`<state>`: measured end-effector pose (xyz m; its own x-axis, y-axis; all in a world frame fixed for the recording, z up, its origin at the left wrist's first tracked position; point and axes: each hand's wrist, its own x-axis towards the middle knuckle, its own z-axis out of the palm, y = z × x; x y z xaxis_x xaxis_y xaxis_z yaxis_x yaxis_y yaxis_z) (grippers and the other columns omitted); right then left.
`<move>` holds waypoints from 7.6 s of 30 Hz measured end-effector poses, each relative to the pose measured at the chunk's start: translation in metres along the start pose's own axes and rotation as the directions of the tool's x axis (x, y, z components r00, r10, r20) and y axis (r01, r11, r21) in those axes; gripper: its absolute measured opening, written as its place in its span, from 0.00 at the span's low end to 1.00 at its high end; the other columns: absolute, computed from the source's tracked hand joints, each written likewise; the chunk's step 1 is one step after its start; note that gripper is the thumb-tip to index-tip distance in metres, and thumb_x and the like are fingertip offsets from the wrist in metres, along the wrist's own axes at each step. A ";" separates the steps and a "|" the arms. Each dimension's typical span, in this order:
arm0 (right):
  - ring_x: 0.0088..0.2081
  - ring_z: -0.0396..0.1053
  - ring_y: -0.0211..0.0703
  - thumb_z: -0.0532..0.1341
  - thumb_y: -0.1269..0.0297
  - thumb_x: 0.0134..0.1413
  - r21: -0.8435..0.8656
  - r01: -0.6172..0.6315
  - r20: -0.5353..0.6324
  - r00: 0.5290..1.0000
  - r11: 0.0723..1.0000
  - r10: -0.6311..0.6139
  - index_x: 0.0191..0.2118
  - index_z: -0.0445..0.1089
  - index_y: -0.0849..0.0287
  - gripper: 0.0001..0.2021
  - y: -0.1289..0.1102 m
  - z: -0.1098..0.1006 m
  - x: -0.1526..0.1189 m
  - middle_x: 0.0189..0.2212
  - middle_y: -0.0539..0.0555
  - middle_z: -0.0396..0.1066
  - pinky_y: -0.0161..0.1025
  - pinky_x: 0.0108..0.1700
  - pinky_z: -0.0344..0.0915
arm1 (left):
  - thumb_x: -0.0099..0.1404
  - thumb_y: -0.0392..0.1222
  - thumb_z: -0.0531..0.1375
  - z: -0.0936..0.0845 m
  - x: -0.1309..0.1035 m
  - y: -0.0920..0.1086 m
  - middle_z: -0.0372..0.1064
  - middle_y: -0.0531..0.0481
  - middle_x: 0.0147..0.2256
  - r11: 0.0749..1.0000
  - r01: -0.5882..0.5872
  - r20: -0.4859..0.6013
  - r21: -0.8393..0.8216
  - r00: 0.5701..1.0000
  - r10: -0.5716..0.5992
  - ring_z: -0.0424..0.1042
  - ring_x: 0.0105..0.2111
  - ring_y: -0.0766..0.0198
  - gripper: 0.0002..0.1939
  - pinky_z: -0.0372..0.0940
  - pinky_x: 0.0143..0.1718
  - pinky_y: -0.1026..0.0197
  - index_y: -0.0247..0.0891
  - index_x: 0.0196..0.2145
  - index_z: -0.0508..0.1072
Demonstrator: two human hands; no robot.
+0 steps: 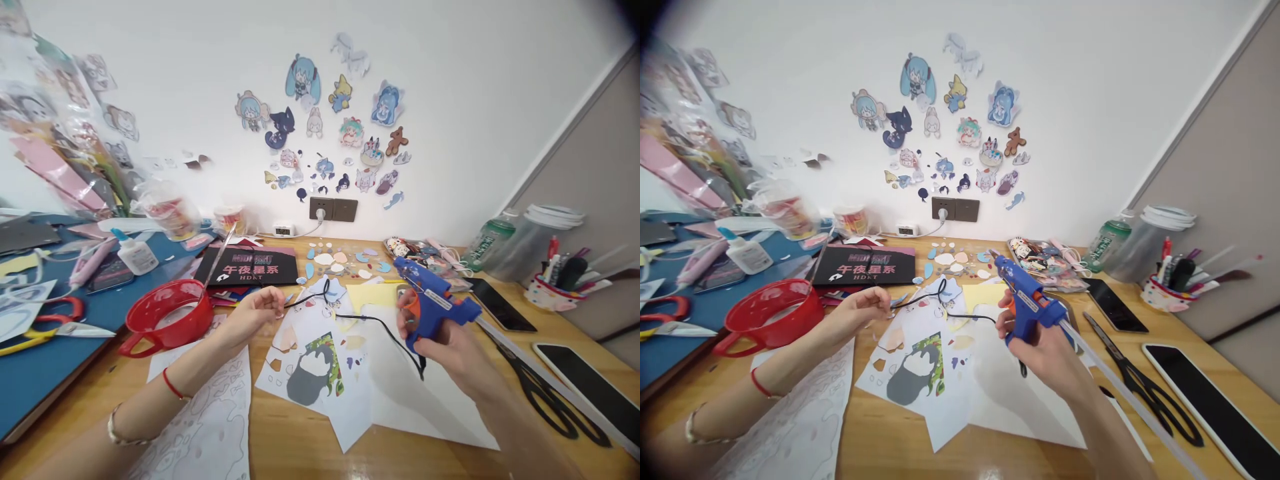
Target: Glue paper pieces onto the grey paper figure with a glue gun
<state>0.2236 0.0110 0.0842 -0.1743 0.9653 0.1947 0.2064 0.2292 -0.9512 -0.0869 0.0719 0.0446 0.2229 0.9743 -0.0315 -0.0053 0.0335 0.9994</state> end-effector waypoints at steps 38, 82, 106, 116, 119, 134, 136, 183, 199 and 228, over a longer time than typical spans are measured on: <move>0.30 0.62 0.45 0.62 0.72 0.47 -0.798 0.518 0.519 0.851 0.310 -0.085 0.24 0.71 0.61 0.05 0.047 0.117 0.042 0.22 0.53 0.69 0.40 0.36 0.57 | 0.51 0.45 0.67 0.032 -0.027 -0.045 0.67 0.49 0.35 0.514 -0.377 0.321 0.770 0.926 0.199 0.65 0.37 0.56 0.16 0.60 0.38 0.56 0.39 0.34 0.66; 0.41 0.60 0.46 0.52 0.76 0.58 -0.636 0.578 0.248 0.781 0.512 -0.573 0.32 0.67 0.61 0.09 0.034 0.108 0.003 0.35 0.56 0.68 0.45 0.44 0.62 | 0.61 0.43 0.58 0.046 -0.058 -0.039 0.75 0.51 0.31 0.863 -0.217 0.088 0.456 0.976 0.198 0.74 0.33 0.61 0.19 0.67 0.34 0.63 0.39 0.51 0.67; 0.41 0.59 0.43 0.54 0.71 0.61 -0.505 0.583 0.331 0.812 0.636 -0.481 0.32 0.66 0.58 0.08 0.027 0.103 0.002 0.32 0.52 0.66 0.44 0.48 0.58 | 0.64 0.39 0.56 0.051 -0.073 -0.030 0.73 0.52 0.31 0.904 -0.212 0.243 0.372 0.962 0.126 0.64 0.23 0.70 0.26 0.62 0.25 0.69 0.42 0.59 0.55; 0.27 0.58 0.40 0.45 0.65 0.64 -0.585 0.183 -0.095 0.952 0.790 -0.291 0.27 0.55 0.55 0.13 0.026 0.074 0.013 0.23 0.48 0.58 0.38 0.30 0.57 | 0.62 0.41 0.59 0.051 -0.073 -0.027 0.73 0.53 0.29 0.981 -0.069 0.186 0.182 0.982 0.035 0.67 0.23 0.70 0.24 0.62 0.22 0.70 0.41 0.55 0.59; 0.25 0.58 0.39 0.48 0.64 0.64 -0.599 0.164 -0.085 0.960 0.784 -0.266 0.24 0.56 0.55 0.15 0.026 0.069 0.012 0.20 0.47 0.56 0.37 0.27 0.56 | 0.60 0.43 0.61 0.052 -0.070 -0.024 0.74 0.52 0.28 0.999 0.038 0.159 0.021 0.986 -0.041 0.71 0.24 0.68 0.24 0.63 0.21 0.71 0.40 0.52 0.61; 0.41 0.61 0.43 0.58 0.73 0.57 -0.538 0.601 0.250 0.783 0.590 -0.569 0.37 0.73 0.56 0.08 0.028 0.098 -0.003 0.37 0.54 0.69 0.42 0.43 0.64 | 0.62 0.42 0.59 0.051 -0.070 -0.029 0.75 0.52 0.31 0.976 -0.069 0.157 0.208 0.987 0.037 0.62 0.20 0.72 0.26 0.60 0.22 0.71 0.41 0.56 0.59; 0.41 0.61 0.44 0.57 0.74 0.57 -0.577 0.638 0.288 0.743 0.509 -0.605 0.36 0.72 0.56 0.08 0.026 0.096 -0.004 0.36 0.54 0.71 0.42 0.43 0.65 | 0.62 0.41 0.58 0.051 -0.071 -0.030 0.74 0.53 0.30 0.954 -0.095 0.177 0.283 0.983 0.045 0.61 0.21 0.71 0.26 0.61 0.22 0.70 0.42 0.57 0.58; 0.29 0.59 0.44 0.48 0.69 0.62 -0.752 0.248 0.016 0.933 0.611 -0.360 0.24 0.62 0.59 0.15 0.025 0.078 0.007 0.21 0.52 0.62 0.43 0.34 0.56 | 0.56 0.41 0.66 0.054 -0.057 -0.034 0.76 0.52 0.29 0.948 0.264 0.229 -0.178 0.948 -0.220 0.73 0.27 0.67 0.25 0.65 0.29 0.68 0.37 0.51 0.66; 0.35 0.65 0.39 0.59 0.62 0.55 -0.258 -0.098 0.125 0.983 0.961 0.134 0.34 0.70 0.54 0.04 0.026 0.101 -0.002 0.29 0.47 0.68 0.36 0.34 0.59 | 0.60 0.42 0.63 0.053 -0.061 -0.031 0.78 0.51 0.31 0.965 0.183 0.171 -0.189 0.974 -0.151 0.75 0.31 0.65 0.11 0.68 0.32 0.68 0.40 0.42 0.76; 0.38 0.64 0.41 0.61 0.69 0.52 -0.167 0.186 0.053 0.982 0.968 -0.180 0.33 0.70 0.57 0.02 0.024 0.109 -0.010 0.30 0.51 0.69 0.40 0.42 0.61 | 0.58 0.37 0.63 0.046 -0.068 -0.033 0.71 0.49 0.33 0.971 -0.221 0.116 0.090 0.971 0.210 0.69 0.33 0.63 0.07 0.65 0.33 0.65 0.39 0.37 0.73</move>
<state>0.1253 -0.0063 0.0330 -0.2591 0.9002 0.3500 0.3277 0.4228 -0.8449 -0.0568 -0.0055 0.0148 0.3284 0.9270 0.1811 0.0330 -0.2029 0.9786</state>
